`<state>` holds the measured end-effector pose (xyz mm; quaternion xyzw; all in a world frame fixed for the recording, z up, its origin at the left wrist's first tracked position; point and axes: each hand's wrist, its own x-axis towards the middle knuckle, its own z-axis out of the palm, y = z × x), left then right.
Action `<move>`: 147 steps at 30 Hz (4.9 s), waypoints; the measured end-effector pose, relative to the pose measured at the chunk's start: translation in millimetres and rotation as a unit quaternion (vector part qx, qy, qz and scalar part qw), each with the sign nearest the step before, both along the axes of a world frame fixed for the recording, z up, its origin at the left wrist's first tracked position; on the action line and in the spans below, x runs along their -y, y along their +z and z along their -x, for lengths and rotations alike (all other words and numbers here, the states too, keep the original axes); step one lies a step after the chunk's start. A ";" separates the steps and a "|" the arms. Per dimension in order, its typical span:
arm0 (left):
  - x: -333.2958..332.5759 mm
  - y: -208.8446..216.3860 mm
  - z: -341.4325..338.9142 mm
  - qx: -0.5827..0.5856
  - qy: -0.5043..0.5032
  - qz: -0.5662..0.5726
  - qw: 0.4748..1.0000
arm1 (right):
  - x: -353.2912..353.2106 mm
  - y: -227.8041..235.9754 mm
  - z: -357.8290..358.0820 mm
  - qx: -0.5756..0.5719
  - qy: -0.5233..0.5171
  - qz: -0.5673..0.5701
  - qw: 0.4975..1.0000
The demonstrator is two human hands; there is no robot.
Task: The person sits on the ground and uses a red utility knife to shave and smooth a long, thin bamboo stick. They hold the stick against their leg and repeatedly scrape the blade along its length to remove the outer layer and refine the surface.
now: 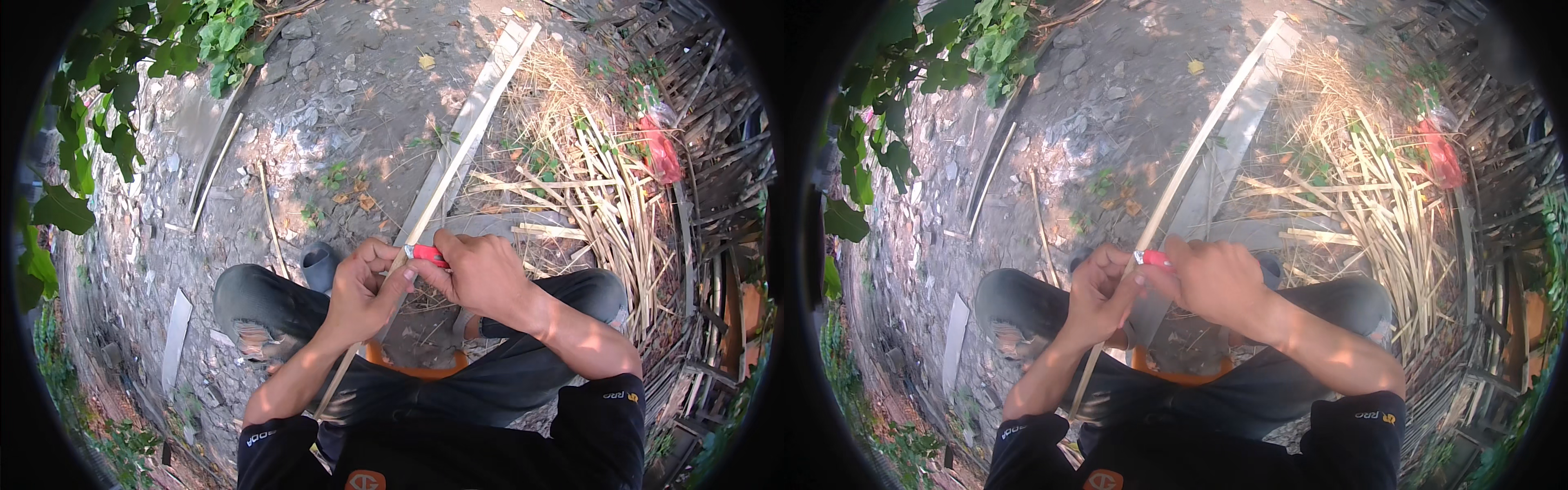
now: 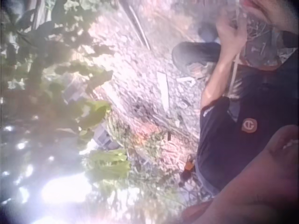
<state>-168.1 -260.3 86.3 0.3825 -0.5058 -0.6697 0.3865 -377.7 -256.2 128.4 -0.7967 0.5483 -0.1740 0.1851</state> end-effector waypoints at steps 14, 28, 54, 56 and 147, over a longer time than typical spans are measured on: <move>-5.7 3.0 -5.4 -0.022 -0.003 -0.031 0.999 | 24.9 41.1 61.4 0.101 -0.207 0.091 0.969; -17.1 -1.0 -4.3 -0.012 0.001 0.016 1.000 | 55.1 28.6 78.3 0.019 -0.314 0.078 0.946; -32.3 1.4 -25.8 -0.022 -0.053 -0.006 0.998 | 71.8 61.1 179.7 -0.045 -0.394 0.137 0.908; -34.0 6.4 -25.9 -0.039 -0.085 -0.010 0.996 | 64.5 76.5 272.5 -0.020 -0.482 0.171 0.859; -24.3 18.1 -19.8 0.007 -0.071 0.028 0.997 | 60.0 63.1 150.0 -0.094 -0.274 0.214 0.933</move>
